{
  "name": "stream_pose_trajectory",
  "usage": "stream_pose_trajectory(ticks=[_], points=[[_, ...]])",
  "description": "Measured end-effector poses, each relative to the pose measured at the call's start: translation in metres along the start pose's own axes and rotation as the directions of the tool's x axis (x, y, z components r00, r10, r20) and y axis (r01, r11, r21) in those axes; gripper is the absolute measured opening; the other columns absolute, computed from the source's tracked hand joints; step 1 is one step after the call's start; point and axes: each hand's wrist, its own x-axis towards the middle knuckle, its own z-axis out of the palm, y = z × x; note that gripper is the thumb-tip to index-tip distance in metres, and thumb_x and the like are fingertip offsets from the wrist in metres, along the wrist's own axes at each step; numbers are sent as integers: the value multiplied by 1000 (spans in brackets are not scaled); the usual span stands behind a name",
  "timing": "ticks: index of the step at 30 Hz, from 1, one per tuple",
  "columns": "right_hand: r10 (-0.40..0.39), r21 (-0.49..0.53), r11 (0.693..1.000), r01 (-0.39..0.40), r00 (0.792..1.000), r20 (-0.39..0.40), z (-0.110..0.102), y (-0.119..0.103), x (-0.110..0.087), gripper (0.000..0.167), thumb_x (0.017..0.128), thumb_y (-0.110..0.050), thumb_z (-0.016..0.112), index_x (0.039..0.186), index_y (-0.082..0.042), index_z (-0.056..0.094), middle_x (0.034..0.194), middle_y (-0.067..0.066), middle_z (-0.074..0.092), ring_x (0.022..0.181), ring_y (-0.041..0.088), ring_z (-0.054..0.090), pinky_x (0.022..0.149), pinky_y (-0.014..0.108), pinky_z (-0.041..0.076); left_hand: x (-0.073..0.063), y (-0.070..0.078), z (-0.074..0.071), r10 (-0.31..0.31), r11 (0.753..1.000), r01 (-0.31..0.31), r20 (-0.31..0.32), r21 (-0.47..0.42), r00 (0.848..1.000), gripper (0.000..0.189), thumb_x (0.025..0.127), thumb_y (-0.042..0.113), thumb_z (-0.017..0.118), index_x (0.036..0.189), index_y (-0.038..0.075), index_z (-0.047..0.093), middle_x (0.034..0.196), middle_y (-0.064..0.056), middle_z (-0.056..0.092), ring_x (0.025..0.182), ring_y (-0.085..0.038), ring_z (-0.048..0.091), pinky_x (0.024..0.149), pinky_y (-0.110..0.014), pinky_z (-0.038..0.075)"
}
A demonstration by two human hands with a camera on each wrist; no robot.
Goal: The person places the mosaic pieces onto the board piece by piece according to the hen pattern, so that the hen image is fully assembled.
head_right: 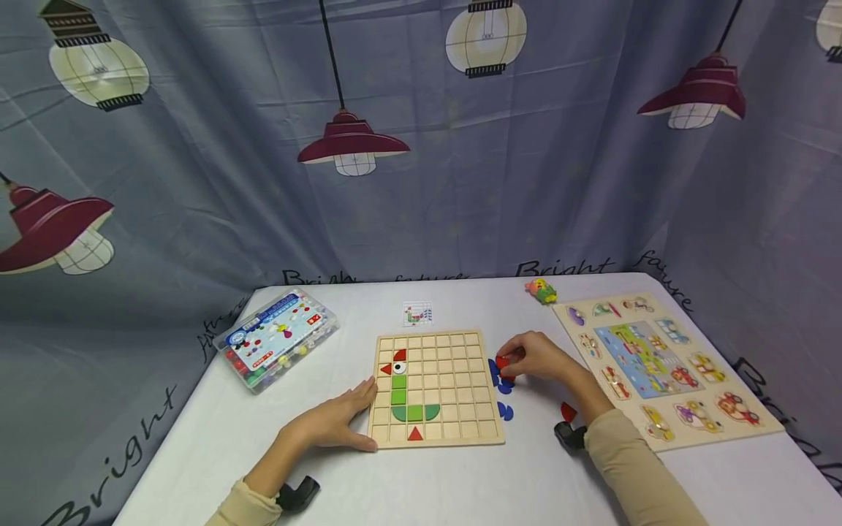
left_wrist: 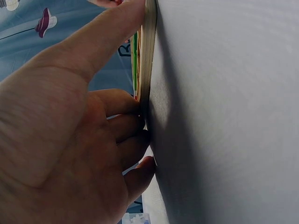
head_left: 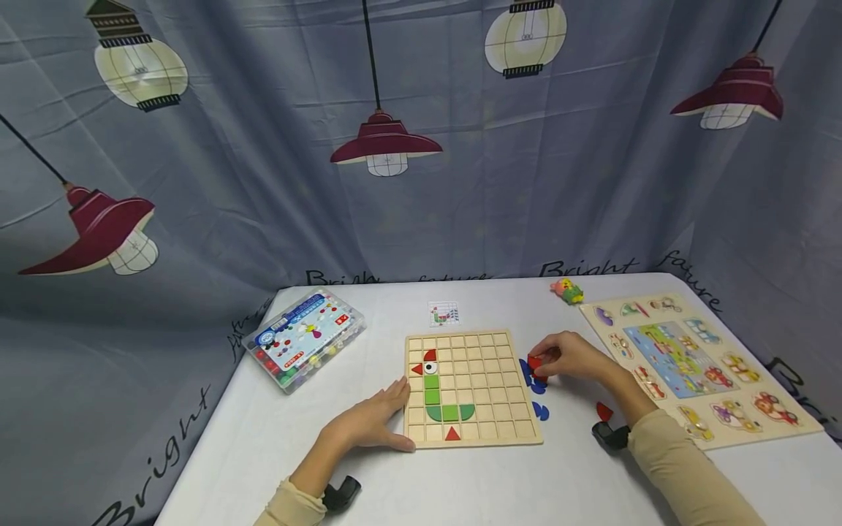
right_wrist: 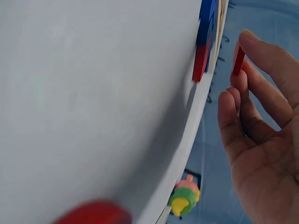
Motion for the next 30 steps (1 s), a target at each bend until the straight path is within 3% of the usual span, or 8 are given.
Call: stream_pose_trajectory(ticks=[8, 19, 30], points=[[-119, -36, 992, 120, 993, 8, 11, -15, 4, 30, 74, -16, 83, 100, -4, 74, 90, 3, 70, 74, 7, 56, 63, 18, 51, 0, 0, 0, -1, 1000, 1, 1, 4, 1000, 109, 75, 59, 74, 154, 5, 24, 164, -11, 16, 150, -33, 20, 121, -52, 25], [-190, -32, 981, 193, 978, 81, 27, -37, 14, 29, 75, -20, 83, 100, -7, 74, 93, 0, 69, 77, 6, 58, 67, 18, 53, -1, 0, 2, -11, 1000, 11, 7, -4, 1000, 109, 74, 59, 75, 154, 5, 24, 164, -10, 16, 151, -31, 19, 121, -52, 25], [-263, -23, 963, 268, 956, 127, 49, -74, 23, 27, 74, -20, 84, 98, -11, 75, 91, -4, 68, 77, 6, 57, 67, 19, 52, 0, 2, 0, -11, 1000, 11, 4, 0, 1000, 108, 75, 58, 75, 154, 5, 25, 164, -10, 17, 151, -31, 20, 121, -52, 25]])
